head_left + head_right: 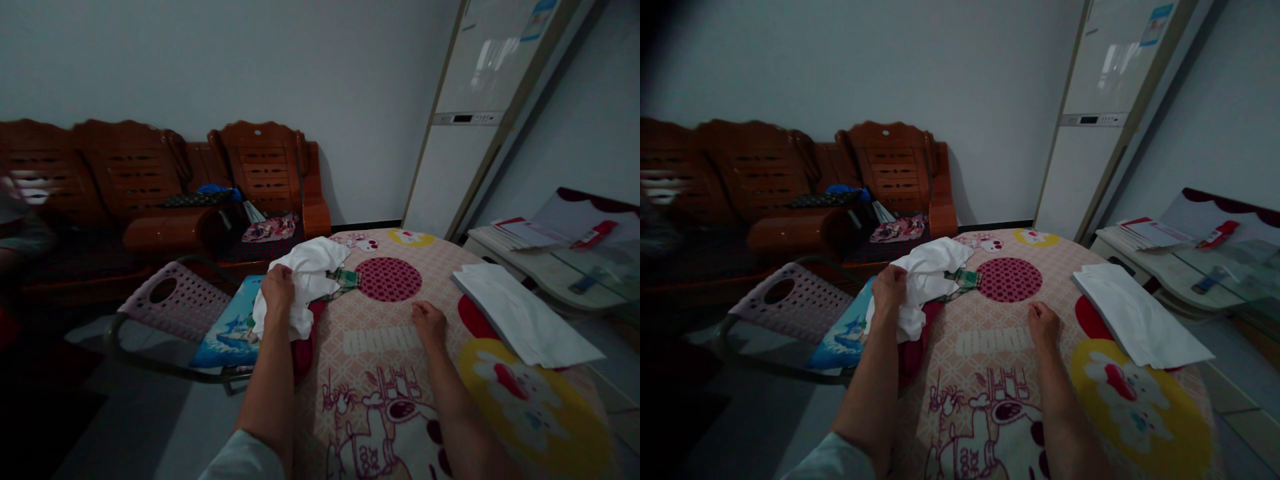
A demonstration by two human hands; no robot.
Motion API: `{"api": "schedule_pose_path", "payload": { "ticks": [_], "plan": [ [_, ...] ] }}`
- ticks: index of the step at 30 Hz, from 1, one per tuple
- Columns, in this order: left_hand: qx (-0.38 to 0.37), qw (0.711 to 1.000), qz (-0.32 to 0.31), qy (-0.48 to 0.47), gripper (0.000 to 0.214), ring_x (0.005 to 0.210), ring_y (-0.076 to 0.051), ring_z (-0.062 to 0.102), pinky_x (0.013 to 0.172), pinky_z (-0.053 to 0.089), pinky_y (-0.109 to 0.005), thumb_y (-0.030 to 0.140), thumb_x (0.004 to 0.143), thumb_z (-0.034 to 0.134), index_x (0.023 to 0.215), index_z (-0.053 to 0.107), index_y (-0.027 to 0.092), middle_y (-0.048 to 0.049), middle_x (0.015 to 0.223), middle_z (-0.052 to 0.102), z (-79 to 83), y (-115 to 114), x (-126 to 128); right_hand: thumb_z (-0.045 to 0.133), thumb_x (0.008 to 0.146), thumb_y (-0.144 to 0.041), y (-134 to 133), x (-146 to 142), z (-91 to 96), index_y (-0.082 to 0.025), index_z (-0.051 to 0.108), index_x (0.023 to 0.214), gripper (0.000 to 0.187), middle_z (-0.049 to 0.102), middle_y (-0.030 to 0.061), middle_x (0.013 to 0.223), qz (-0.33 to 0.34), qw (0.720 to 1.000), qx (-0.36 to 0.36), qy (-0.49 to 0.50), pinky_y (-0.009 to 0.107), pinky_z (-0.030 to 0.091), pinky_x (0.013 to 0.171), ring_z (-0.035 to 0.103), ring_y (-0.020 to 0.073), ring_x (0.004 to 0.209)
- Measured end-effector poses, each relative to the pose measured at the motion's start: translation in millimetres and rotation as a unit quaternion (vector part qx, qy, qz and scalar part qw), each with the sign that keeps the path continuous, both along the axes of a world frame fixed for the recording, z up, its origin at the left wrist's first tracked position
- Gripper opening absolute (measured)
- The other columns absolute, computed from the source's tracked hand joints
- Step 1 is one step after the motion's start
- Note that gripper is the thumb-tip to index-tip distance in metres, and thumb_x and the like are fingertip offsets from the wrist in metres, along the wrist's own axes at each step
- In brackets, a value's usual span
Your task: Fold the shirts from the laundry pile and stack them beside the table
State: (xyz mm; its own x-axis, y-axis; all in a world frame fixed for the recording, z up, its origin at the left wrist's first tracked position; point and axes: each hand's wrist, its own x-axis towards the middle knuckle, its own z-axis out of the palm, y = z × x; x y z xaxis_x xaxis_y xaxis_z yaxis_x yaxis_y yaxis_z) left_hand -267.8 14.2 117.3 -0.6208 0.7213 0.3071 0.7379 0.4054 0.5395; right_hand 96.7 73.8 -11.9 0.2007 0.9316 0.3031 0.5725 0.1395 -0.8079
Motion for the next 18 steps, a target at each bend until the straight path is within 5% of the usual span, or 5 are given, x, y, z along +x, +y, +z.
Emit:
{"api": "schedule_pose_path", "payload": {
  "ticks": [6,12,15,18],
  "plan": [
    [0.158,0.963,-0.206,-0.065,0.016,0.084,-0.019,0.064,0.084,0.049,-0.031,0.013,0.08,0.054,0.086,0.067,0.019,-0.0033,0.087,0.07,16.9,8,90,0.051,0.073,-0.046,0,0,3.3,-0.017,0.072,0.082,0.037,0.07,0.0068,0.068,-0.003,1.0,-0.008,0.01,0.031,0.046,0.062,0.062,0.0224,0.065],
    [0.114,0.888,-0.417,-0.157,0.017,0.083,-0.017,0.062,0.081,0.05,-0.029,0.008,0.078,0.054,0.083,0.066,0.019,-0.0027,0.085,0.069,-44.8,10,187,0.048,0.081,-0.055,-15,-7,17.8,-0.017,0.067,0.067,0.044,0.063,0.0032,0.058,0.066,0.996,-0.007,0.058,0.027,0.043,0.056,0.056,0.0176,0.055],
    [0.073,0.869,-0.45,-0.191,0.014,0.079,-0.017,0.062,0.079,0.05,-0.029,0.008,0.077,0.055,0.081,0.063,0.019,-0.0028,0.083,0.068,-74.6,4,210,0.044,0.086,-0.056,-19,-11,21.2,-0.017,0.068,0.07,0.049,0.065,0.0031,0.061,0.134,0.988,-0.003,0.076,0.027,0.045,0.06,0.057,0.0178,0.06],
    [0.059,0.864,-0.455,-0.207,0.014,0.076,-0.017,0.062,0.077,0.05,-0.029,0.008,0.078,0.055,0.081,0.062,0.019,-0.0024,0.079,0.068,-84.0,0,215,0.045,0.086,-0.053,-18,-14,20.6,-0.017,0.07,0.073,0.046,0.069,0.0045,0.071,0.164,0.983,-0.003,0.077,0.029,0.048,0.067,0.062,0.0203,0.071]
  ]
}}
